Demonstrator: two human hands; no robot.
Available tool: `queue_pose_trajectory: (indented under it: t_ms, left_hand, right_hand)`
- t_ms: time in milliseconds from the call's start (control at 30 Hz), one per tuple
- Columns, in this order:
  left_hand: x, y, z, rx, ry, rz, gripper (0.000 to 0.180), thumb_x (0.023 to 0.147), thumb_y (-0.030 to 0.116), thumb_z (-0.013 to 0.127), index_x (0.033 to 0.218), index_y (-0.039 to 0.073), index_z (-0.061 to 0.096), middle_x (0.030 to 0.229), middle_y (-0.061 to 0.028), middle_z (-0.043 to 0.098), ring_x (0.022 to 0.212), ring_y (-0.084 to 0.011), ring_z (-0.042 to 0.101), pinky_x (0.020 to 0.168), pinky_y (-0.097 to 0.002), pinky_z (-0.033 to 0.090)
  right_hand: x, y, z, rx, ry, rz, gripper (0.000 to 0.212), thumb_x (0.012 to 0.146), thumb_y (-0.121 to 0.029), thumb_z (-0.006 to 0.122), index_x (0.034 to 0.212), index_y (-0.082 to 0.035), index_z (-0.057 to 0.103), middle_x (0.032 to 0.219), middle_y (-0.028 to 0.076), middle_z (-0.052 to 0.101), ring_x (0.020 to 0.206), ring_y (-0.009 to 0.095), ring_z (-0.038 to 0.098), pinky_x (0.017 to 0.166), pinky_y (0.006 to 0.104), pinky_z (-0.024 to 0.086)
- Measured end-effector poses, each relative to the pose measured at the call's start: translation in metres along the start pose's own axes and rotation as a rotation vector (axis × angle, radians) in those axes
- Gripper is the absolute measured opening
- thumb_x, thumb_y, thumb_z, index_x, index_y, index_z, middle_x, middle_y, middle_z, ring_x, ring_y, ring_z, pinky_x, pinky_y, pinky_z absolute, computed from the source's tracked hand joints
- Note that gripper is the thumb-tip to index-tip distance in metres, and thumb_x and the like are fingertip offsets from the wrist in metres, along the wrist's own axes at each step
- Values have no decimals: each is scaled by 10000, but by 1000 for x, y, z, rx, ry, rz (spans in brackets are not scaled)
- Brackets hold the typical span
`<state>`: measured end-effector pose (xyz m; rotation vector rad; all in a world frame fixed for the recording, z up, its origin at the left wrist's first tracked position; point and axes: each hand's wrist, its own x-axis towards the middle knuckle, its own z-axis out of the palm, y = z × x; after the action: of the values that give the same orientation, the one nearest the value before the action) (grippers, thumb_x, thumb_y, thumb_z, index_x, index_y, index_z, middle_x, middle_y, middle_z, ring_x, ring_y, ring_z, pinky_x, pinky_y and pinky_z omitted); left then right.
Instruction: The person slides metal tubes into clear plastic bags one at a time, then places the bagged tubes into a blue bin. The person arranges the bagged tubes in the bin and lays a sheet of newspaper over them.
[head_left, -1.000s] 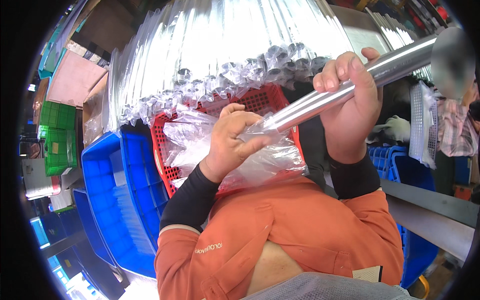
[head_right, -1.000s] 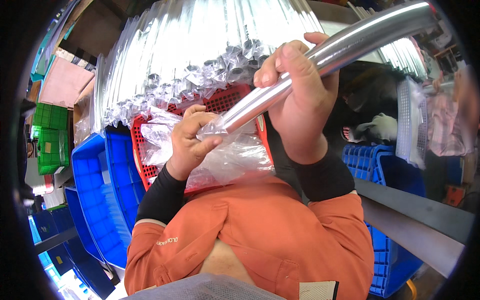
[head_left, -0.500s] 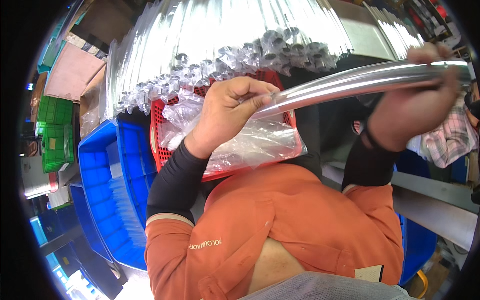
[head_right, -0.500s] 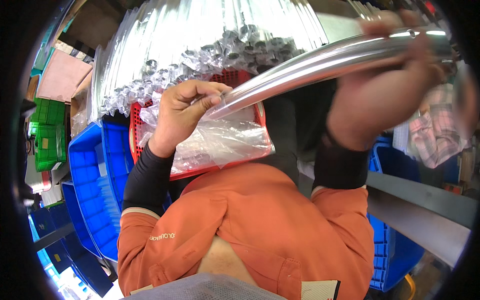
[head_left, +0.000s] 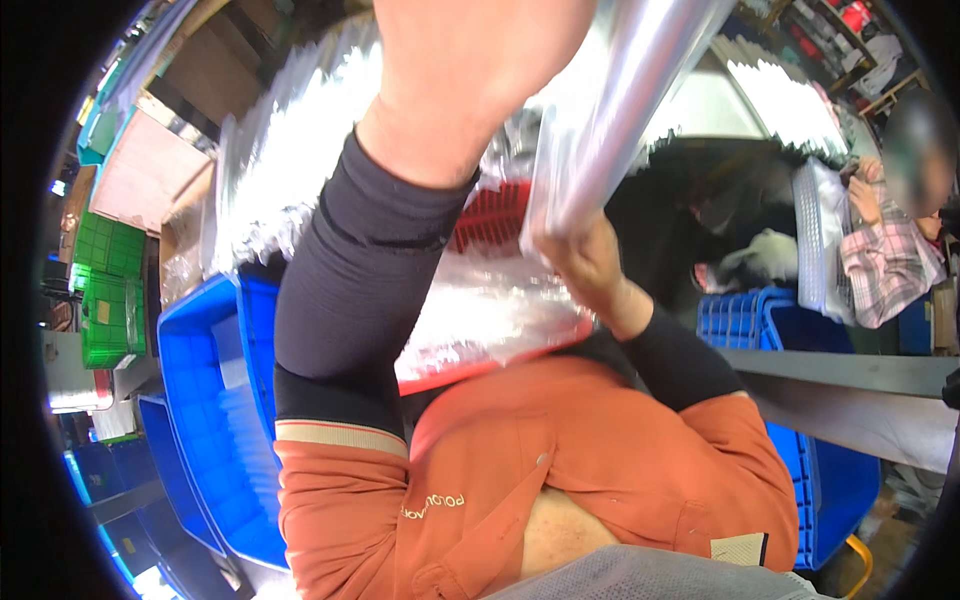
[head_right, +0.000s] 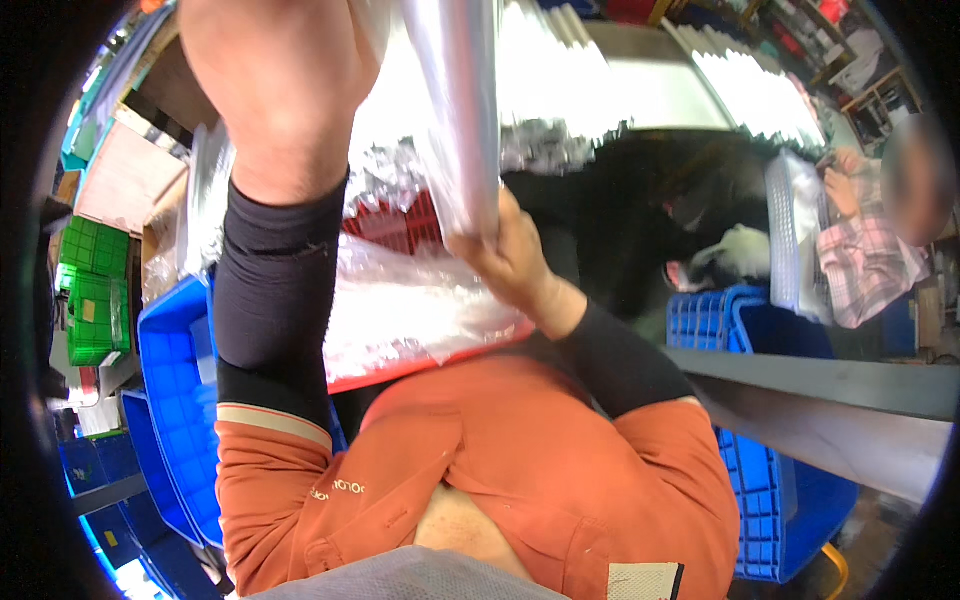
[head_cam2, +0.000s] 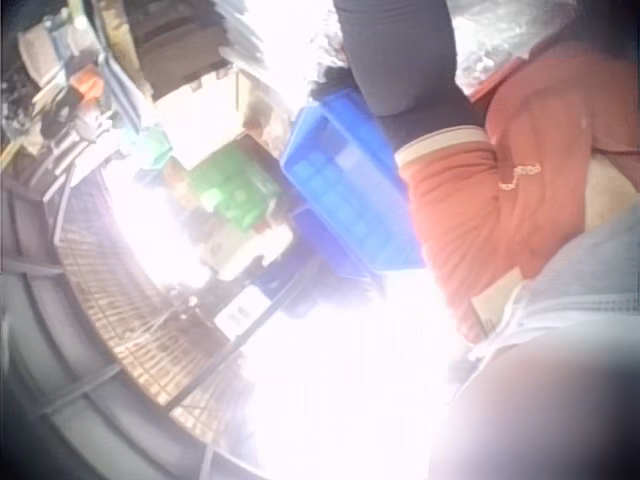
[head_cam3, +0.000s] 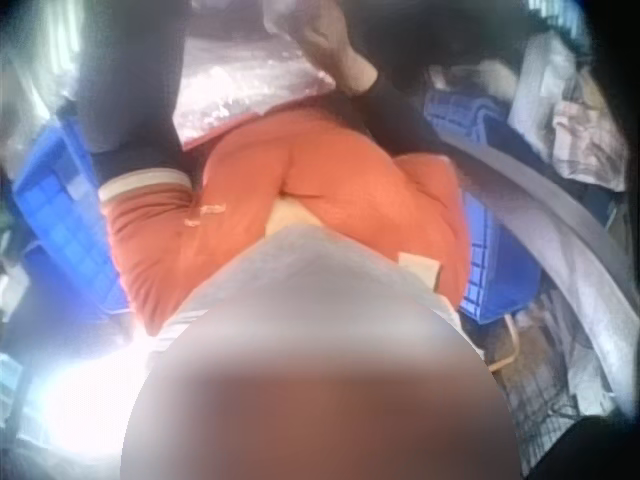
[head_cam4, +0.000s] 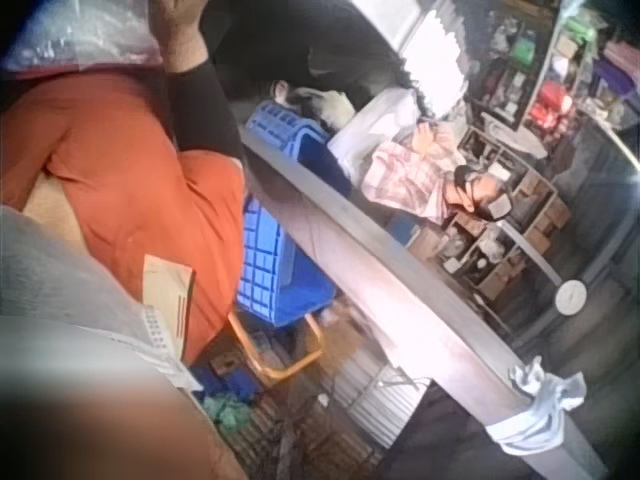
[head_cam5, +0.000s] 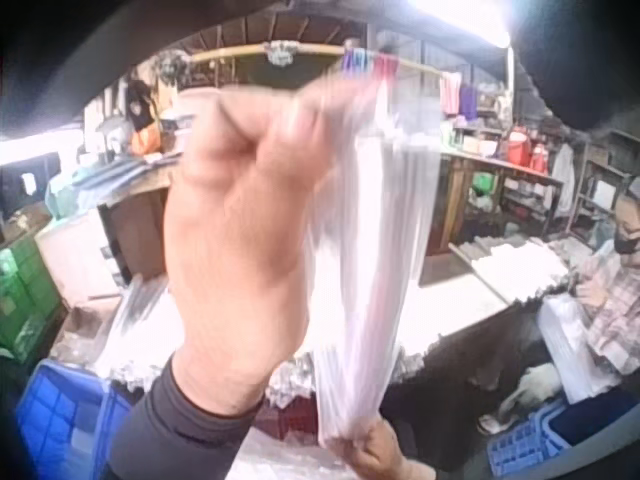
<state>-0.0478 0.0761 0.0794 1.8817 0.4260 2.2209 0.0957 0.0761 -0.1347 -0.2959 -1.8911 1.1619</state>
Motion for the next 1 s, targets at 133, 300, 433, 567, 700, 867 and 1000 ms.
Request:
queue_pose_trajectory:
  t_ms: [133, 300, 433, 567, 700, 867, 1000]
  left_hand:
    - [-5, -7, -24, -14, 160, 30, 102, 941, 139, 581, 952, 38, 580, 899, -26, 645, 816, -70, 555, 756, -226, 446]
    - [-92, 8, -66, 462, 72, -801, 157, 904, 146, 593, 975, 17, 645, 902, -36, 639, 867, -126, 577, 840, -273, 449]
    - [-199, 5, -50, 801, -1096, -1191, 331, 823, 351, 687, 965, 53, 670, 954, -115, 646, 935, -292, 611, 830, -409, 473]
    - [-240, 2, -45, 761, -1176, -1039, 258, 819, 286, 687, 930, 53, 677, 940, -107, 650, 931, -295, 617, 808, -433, 475]
    - [-224, 8, -60, 631, -492, -1112, 153, 817, 97, 628, 944, 26, 675, 856, -173, 671, 767, -311, 667, 675, -341, 516]
    - [-206, 21, -66, 916, -360, -874, 149, 863, 105, 611, 961, 13, 675, 978, -176, 676, 866, -336, 661, 734, -361, 524]
    - [-207, 21, -58, 649, -22, -1079, 94, 863, 79, 642, 899, -4, 668, 799, -110, 685, 714, -169, 664, 633, -270, 501]
  right_hand:
    - [3, -25, -10, -47, -74, -117, 588, 860, -151, 663, 1344, -9, 361, 1052, 79, 553, 918, 151, 541, 806, 299, 457]
    - [80, -56, -66, 145, 51, 173, 733, 835, -134, 650, 1431, 18, 251, 1231, 162, 534, 1021, 199, 576, 852, 349, 489]
    - [165, -40, -65, -369, 74, 3, 688, 824, -72, 614, 1428, -13, 290, 1068, 90, 563, 890, 136, 561, 774, 257, 475]
    - [200, -5, -2, -569, 0, 282, 717, 769, -88, 668, 1399, 6, 340, 1219, 201, 536, 1112, 265, 532, 956, 351, 421]
    - [201, 18, -21, -306, 56, -125, 705, 755, -206, 728, 1347, 3, 407, 1272, 275, 495, 1212, 363, 489, 1006, 397, 398]
    - [171, 85, -166, -877, 349, 131, 444, 839, -367, 598, 1195, -102, 609, 1065, 211, 657, 997, 339, 636, 845, 420, 501]
    - [118, 149, -210, -1048, 92, 468, 481, 844, -287, 596, 1275, -76, 553, 1133, 218, 633, 1082, 348, 592, 925, 415, 460]
